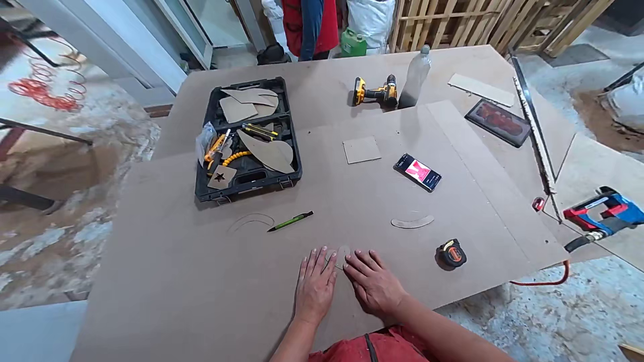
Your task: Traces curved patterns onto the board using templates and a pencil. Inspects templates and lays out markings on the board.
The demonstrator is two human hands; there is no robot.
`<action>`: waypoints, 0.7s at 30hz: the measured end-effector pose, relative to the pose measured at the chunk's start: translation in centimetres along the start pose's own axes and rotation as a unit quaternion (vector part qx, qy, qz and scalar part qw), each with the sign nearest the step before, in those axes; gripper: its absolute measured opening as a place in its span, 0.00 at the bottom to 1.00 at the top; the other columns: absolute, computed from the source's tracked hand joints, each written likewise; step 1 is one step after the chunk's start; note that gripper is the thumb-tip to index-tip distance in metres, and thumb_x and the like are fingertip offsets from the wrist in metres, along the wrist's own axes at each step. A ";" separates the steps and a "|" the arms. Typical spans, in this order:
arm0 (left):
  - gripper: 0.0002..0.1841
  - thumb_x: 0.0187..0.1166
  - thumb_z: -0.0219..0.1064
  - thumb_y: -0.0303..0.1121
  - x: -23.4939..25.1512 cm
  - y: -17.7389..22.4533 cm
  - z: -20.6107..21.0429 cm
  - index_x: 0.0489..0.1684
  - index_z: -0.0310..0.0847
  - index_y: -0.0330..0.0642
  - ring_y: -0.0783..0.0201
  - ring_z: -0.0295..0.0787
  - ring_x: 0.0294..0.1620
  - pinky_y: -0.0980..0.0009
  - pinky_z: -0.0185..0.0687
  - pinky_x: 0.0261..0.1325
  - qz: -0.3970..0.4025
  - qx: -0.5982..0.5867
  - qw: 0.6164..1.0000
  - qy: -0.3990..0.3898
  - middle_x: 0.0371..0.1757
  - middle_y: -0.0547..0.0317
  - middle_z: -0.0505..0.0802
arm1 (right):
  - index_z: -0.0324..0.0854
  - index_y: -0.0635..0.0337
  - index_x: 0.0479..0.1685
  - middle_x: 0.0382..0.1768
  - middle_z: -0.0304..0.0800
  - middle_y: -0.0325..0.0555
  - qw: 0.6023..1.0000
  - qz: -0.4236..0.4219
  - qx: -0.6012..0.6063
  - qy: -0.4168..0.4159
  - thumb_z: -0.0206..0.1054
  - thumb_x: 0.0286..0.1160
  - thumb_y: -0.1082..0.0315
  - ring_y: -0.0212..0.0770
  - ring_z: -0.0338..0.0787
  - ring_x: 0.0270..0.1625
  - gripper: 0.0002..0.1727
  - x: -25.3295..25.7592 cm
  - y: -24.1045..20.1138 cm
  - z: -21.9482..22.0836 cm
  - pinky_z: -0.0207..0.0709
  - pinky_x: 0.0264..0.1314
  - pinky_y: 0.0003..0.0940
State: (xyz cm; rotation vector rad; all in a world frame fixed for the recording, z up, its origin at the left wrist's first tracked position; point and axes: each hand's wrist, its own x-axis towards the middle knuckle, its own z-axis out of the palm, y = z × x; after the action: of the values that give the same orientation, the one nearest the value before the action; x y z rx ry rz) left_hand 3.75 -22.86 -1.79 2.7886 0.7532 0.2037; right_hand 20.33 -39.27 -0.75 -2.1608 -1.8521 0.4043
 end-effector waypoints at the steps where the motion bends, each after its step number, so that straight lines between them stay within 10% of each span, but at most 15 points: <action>1: 0.27 0.93 0.40 0.53 0.0 -0.1 0.0 0.86 0.72 0.68 0.52 0.54 0.95 0.41 0.47 0.93 0.003 0.007 1.000 -0.011 0.92 0.66 0.68 | 0.59 0.31 0.93 0.94 0.55 0.26 1.000 -0.001 -0.003 0.000 0.38 0.93 0.52 0.40 0.47 0.97 0.30 0.0 0.0 0.1 0.40 0.96 0.60; 21: 0.29 0.93 0.36 0.53 0.5 0.5 -1.0 0.93 0.59 0.69 0.55 0.42 0.97 0.42 0.36 0.95 -0.012 0.037 0.995 -0.095 0.96 0.71 0.58 | 0.61 0.38 0.93 0.93 0.56 0.24 0.999 0.025 0.017 -0.023 0.36 0.95 0.55 0.35 0.47 0.97 0.29 0.0 0.1 -0.1 0.38 0.98 0.53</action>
State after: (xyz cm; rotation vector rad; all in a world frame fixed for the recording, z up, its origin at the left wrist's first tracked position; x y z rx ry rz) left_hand 4.15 -22.81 -0.64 2.8137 0.7614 -0.0936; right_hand 20.45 -39.29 -0.69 -2.1981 -1.8043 0.4966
